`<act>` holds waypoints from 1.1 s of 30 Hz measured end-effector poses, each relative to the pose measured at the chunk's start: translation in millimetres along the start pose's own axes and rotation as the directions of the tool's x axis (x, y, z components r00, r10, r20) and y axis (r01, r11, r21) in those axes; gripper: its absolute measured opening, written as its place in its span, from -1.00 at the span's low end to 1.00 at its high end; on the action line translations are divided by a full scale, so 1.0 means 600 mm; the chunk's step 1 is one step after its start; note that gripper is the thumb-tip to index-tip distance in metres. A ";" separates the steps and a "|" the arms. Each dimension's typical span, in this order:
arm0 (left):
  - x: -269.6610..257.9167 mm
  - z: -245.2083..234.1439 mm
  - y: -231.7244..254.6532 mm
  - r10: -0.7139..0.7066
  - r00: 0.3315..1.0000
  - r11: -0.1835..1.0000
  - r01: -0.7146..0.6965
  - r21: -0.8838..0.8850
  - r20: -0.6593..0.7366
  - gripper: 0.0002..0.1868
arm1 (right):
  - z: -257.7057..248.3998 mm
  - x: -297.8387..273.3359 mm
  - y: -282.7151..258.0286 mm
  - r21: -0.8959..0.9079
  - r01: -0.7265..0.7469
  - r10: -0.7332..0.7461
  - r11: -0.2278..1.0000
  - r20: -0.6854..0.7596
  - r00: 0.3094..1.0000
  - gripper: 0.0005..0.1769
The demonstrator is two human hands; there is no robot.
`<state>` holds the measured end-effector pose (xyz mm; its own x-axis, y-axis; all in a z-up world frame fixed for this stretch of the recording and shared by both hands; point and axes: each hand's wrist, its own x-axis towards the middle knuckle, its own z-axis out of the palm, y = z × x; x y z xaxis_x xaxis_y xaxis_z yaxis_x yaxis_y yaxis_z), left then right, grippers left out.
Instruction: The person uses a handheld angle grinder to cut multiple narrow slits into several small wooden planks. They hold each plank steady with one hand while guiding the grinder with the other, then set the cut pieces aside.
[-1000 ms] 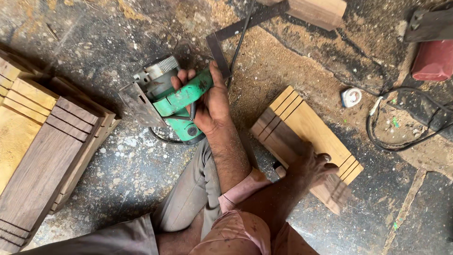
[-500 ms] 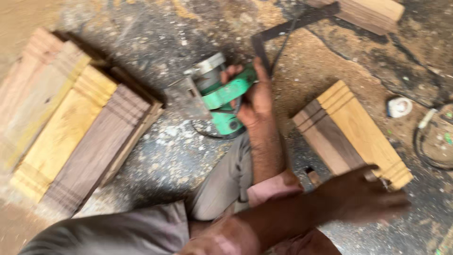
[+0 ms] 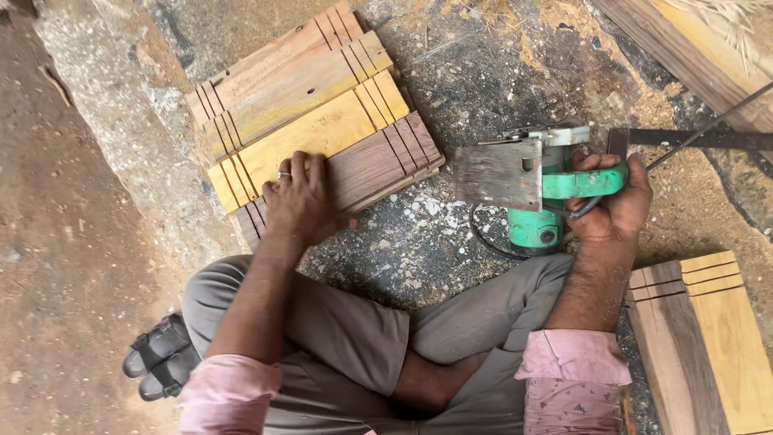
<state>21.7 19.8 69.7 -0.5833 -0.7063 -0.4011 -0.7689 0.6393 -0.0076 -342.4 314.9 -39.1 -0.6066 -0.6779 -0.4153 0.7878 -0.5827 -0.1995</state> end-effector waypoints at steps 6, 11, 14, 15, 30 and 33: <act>0.030 0.105 -0.010 0.197 0.937 0.941 -0.099 0.323 -0.287 -0.27 | 0.001 -0.004 -0.004 -0.033 0.047 -0.046 0.998 0.034 0.998 -0.38; 0.013 0.078 -0.021 0.218 0.966 0.950 -0.177 0.258 -0.141 -0.17 | -0.001 0.005 -0.004 -0.004 0.028 -0.028 1.000 0.017 0.999 -0.40; 0.013 0.045 -0.034 0.225 0.971 0.973 -0.221 0.061 -0.080 -0.06 | -0.009 0.003 -0.013 0.020 0.014 -0.014 1.000 0.018 1.000 -0.38; 0.018 0.031 -0.046 0.235 0.967 0.971 -0.238 -0.013 -0.095 -0.05 | -0.010 0.005 -0.014 0.014 0.025 -0.025 1.000 -0.004 1.000 -0.38; 0.215 0.004 -0.289 -0.529 0.844 0.342 0.305 -0.889 0.086 0.41 | -0.028 0.014 -0.027 -0.228 0.091 -0.061 0.969 0.135 0.989 -0.32; 0.198 -0.036 -0.297 -0.516 0.844 0.453 0.126 -0.883 -0.145 -0.11 | -0.027 0.006 -0.029 -0.191 0.073 -0.058 0.979 0.083 0.995 -0.30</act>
<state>83.8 -184.4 43.5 -0.1333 -0.9702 -0.2022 -0.6523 -0.0677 0.7549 -356.5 330.0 -51.8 -0.6580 -0.6777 -0.3284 0.7473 -0.5340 -0.3953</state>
